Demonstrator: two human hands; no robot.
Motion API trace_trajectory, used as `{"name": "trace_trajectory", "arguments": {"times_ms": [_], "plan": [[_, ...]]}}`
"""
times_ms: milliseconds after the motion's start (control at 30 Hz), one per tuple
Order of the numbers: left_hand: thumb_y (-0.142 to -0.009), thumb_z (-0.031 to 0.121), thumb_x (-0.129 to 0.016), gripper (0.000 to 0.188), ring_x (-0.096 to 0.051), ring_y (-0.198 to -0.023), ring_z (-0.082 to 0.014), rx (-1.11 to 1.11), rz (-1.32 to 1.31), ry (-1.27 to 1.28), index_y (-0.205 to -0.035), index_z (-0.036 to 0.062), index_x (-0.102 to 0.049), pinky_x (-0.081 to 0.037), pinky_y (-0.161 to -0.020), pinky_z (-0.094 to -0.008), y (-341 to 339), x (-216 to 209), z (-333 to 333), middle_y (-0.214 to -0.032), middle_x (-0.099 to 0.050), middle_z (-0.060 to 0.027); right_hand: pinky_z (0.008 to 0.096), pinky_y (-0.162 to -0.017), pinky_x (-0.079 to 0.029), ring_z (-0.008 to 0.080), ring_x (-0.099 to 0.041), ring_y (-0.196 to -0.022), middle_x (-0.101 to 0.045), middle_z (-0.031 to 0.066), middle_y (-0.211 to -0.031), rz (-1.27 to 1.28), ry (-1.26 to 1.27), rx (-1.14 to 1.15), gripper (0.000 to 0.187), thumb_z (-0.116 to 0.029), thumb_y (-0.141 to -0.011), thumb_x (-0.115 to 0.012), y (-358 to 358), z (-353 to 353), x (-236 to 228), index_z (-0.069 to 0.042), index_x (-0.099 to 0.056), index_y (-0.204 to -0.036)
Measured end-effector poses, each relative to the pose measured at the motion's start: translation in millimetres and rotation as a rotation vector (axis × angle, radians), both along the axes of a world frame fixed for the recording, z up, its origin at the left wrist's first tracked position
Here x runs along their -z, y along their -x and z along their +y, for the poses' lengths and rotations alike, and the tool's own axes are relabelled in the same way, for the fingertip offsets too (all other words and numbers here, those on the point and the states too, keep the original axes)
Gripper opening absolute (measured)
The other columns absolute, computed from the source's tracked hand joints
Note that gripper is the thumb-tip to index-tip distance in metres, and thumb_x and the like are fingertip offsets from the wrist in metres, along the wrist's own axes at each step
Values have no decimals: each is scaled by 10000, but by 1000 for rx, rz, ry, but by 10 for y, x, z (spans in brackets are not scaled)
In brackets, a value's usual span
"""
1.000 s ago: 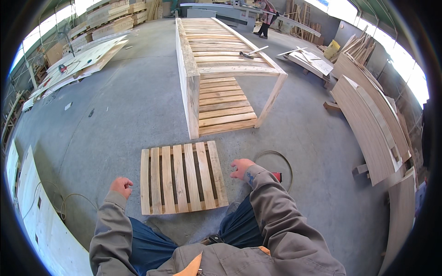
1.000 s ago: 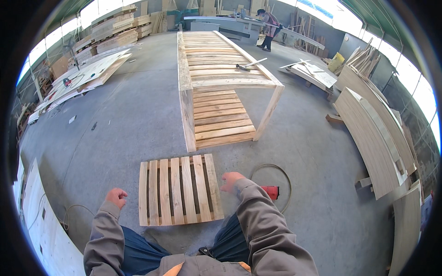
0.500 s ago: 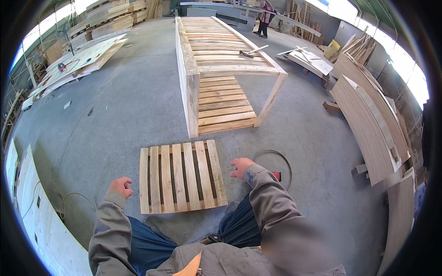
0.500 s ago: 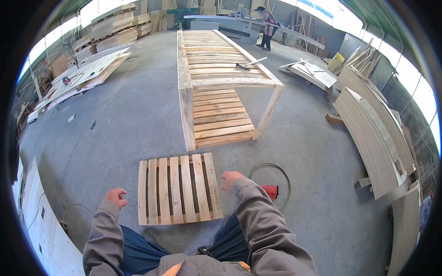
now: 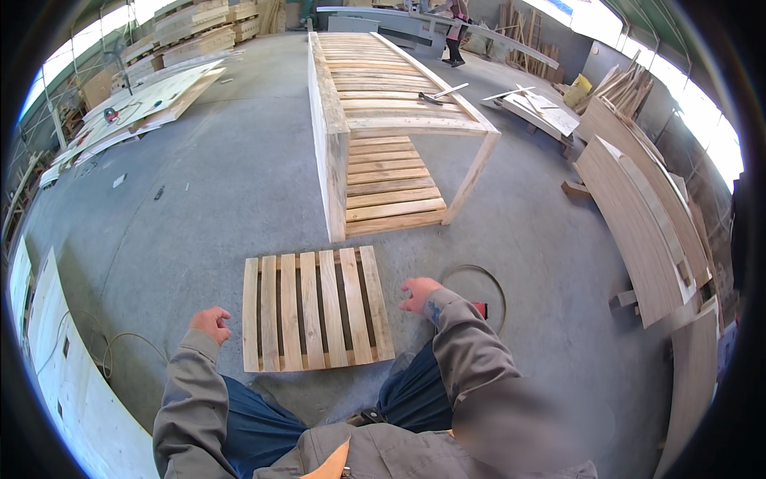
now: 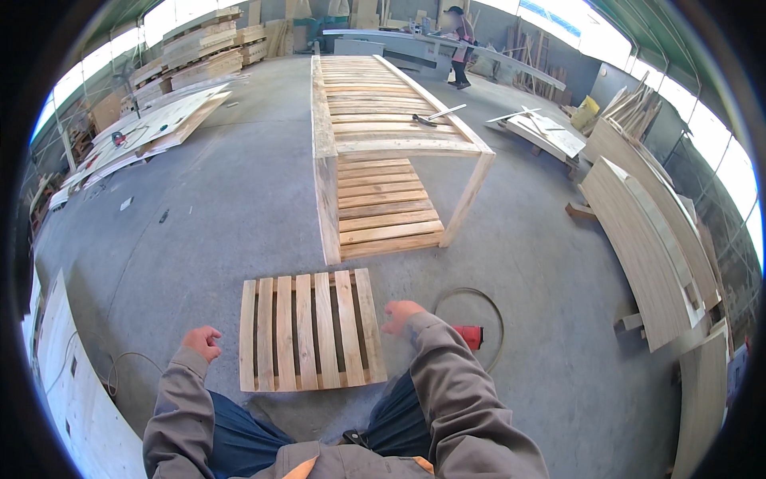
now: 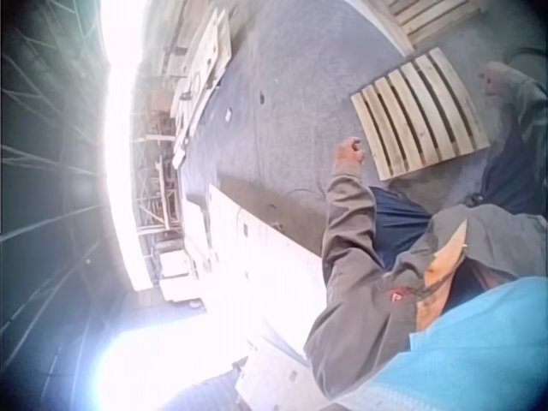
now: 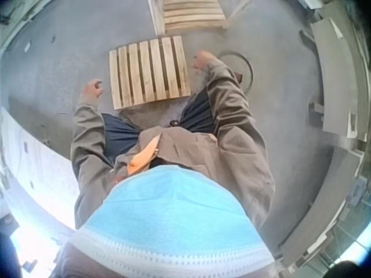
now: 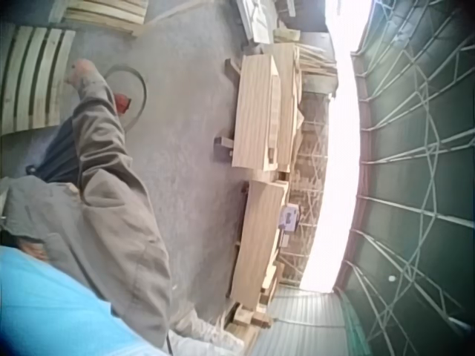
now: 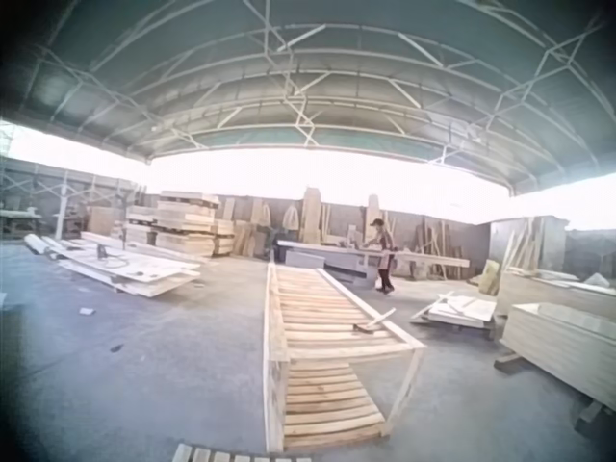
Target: The person assembles a wooden pallet by arranging planks and securing them with a nail gun. They adjust the planks and use the nail gun to fasten them together.
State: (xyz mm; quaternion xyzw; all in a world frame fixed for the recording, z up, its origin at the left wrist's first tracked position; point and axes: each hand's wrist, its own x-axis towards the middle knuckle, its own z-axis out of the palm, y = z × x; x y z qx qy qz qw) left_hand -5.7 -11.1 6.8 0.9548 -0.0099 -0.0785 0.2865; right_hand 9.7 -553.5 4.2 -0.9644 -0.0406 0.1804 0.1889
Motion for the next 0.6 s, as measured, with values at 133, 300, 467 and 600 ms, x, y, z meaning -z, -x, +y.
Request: {"name": "trace_trajectory", "arguments": {"times_ms": [133,300,467,600], "plan": [[-681,25,-737,353,-674,-698,-211,6,6,-4,-1032,55,-702,-539,-651,-348,16,-44,-15,-747,-693,-81,404,-935,-494,341,-626,-1080,-676,175,-1124,32,5,-7,562,-354,-778,-759,-5,20,-44,-62,-619,-1237],[-681,30,-740,357,-672,-701,-210,-17,50,-1,-1035,58,-702,-539,-661,-349,22,-79,-49,-743,-690,-78,398,-905,-506,339,-648,-1035,-697,169,-1070,9,1,-4,552,-338,-779,-768,16,26,-52,-58,-621,-1231],[-682,42,-754,353,-671,-707,-210,-23,37,-3,-1030,57,-702,-538,-667,-349,21,-83,-34,-746,-690,-77,398,-905,-507,339,-648,-1038,-698,166,-1077,12,9,-5,563,-344,-784,-774,14,26,-56,-57,-618,-1242],[-685,69,-780,353,-670,-710,-211,-27,23,-13,-1029,59,-703,-539,-673,-349,18,-61,-37,-753,-690,-78,396,-912,-506,338,-646,-1047,-698,167,-1084,18,4,-7,568,-347,-786,-776,6,19,-41,-57,-616,-1247]]}}
